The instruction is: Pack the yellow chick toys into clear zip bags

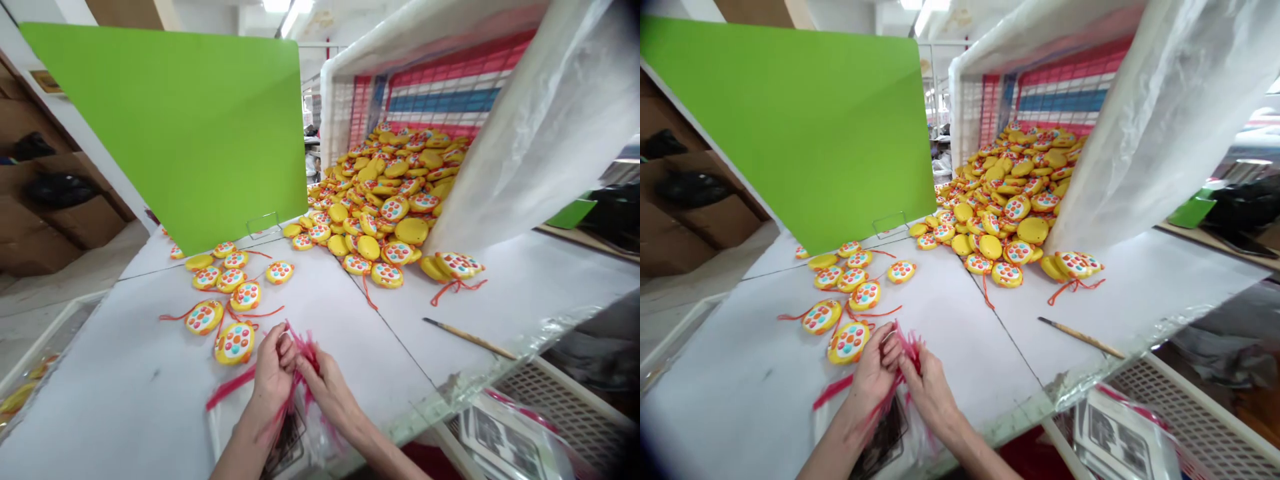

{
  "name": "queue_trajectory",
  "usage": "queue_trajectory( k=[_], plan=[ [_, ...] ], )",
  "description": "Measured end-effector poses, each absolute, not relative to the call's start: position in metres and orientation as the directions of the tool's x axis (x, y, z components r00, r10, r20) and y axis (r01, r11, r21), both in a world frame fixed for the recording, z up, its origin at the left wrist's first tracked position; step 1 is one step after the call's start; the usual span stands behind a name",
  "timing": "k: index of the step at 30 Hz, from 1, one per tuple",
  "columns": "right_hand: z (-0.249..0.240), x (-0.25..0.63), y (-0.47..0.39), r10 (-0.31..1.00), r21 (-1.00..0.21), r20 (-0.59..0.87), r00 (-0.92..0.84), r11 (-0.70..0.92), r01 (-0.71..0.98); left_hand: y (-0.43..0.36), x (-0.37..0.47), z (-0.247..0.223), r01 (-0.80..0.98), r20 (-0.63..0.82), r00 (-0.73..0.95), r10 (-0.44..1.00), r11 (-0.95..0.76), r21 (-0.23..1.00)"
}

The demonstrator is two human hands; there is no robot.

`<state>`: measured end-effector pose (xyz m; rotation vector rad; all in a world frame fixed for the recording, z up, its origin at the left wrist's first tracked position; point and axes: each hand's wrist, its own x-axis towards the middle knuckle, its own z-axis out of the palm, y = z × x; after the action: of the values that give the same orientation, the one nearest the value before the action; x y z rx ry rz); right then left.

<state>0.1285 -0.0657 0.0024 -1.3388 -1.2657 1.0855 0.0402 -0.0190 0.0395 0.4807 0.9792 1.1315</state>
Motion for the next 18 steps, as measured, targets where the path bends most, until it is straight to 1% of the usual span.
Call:
queue_trajectory(
  k=[3,6,8,10,12,14,16,18],
  plan=[
    [0.009,0.129,-0.069,0.999,-0.991,-0.010,0.051,-0.017,0.136,-0.023,0.038,0.043,-0.588,-0.402,0.068,0.913,0.362,0.723],
    [0.013,0.130,-0.072,0.999,-0.994,-0.012,-0.037,-0.008,0.110,-0.026,0.038,0.045,-0.610,-0.388,0.031,0.921,0.324,0.723],
    [0.012,0.129,-0.072,0.994,-0.987,-0.022,-0.103,-0.005,0.158,-0.028,0.039,0.045,-0.604,-0.376,0.002,0.927,0.301,0.738],
    [0.009,0.130,-0.072,0.988,-0.971,-0.048,-0.147,-0.011,0.240,-0.030,0.038,0.043,-0.581,-0.361,-0.026,0.932,0.280,0.764],
    [0.006,0.133,-0.072,0.981,-0.954,-0.071,-0.181,-0.014,0.299,-0.033,0.033,0.042,-0.541,-0.335,-0.063,0.940,0.250,0.803],
    [0.005,0.137,-0.071,0.976,-0.948,-0.077,-0.203,-0.009,0.317,-0.037,0.023,0.045,-0.475,-0.275,-0.125,0.953,0.187,0.860],
    [0.008,0.141,-0.070,0.973,-0.945,-0.069,-0.220,0.007,0.328,-0.042,0.010,0.053,-0.388,-0.183,-0.197,0.963,0.095,0.917],
    [0.012,0.143,-0.070,0.962,-0.936,-0.081,-0.260,0.017,0.352,-0.049,-0.004,0.065,-0.226,-0.063,-0.207,0.976,0.015,0.974]
  ],
)
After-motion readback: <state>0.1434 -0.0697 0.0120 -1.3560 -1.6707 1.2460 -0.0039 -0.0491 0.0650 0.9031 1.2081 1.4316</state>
